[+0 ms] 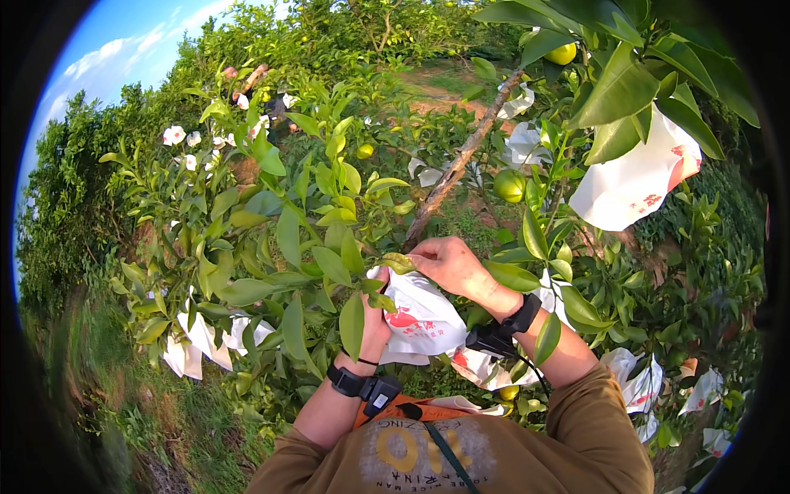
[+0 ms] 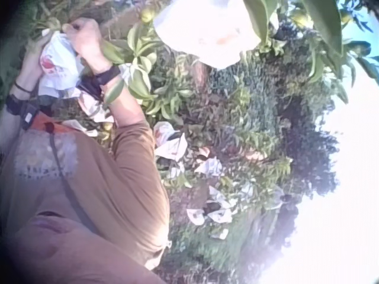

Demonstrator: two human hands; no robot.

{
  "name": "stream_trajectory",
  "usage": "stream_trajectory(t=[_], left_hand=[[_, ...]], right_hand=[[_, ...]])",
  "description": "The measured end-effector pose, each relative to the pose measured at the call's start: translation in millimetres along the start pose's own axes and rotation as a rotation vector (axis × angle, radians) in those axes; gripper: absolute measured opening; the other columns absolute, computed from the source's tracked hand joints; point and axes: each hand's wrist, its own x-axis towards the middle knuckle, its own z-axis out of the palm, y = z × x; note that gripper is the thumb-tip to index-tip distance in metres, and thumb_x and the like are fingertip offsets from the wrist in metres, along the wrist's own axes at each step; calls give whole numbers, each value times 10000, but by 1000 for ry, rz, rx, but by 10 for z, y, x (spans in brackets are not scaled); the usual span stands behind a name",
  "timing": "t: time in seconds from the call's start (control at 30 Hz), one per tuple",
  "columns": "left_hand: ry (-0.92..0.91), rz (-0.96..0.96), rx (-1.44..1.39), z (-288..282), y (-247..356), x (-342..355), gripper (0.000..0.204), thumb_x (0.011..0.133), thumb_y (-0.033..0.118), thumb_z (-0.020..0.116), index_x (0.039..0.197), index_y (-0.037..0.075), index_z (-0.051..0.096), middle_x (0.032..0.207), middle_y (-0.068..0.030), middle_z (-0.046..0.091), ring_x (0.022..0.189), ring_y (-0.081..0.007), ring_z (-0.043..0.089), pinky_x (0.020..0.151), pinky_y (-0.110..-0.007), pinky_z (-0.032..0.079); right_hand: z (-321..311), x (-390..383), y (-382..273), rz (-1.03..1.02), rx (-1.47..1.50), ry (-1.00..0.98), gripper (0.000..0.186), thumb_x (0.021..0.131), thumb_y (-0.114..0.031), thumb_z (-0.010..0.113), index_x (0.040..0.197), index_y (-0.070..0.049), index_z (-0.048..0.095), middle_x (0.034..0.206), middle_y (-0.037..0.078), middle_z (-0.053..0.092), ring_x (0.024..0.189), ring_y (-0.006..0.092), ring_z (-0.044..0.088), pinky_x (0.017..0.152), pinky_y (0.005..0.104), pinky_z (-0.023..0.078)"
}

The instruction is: The person places white paper bags over individual citrus fruits on a tree and secures them by folding and stapling the bag openings. The person moves between branches to repeat the process on multiple fruits.

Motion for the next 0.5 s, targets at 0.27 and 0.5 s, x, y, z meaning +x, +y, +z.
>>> stream_trajectory(t=[0.27,0.5], left_hand=[[21,-183,-36,-254,20,222,219,908,140,487,1022,-2,608,967,-119,661,848,-234,648,769,-368,532],[-46,-296,-23,-375,37,275,268,887,179,506,1070,10,603,1001,-111,661,901,-244,640,810,-376,527]], right_hand=[[144,135,286,131,103,-183,259,811,-236,619,880,4,686,706,117,665,629,181,605,613,341,472],[370,246,499,396,438,-386,257,854,-232,565,961,-36,692,808,41,667,663,112,571,606,282,462]])
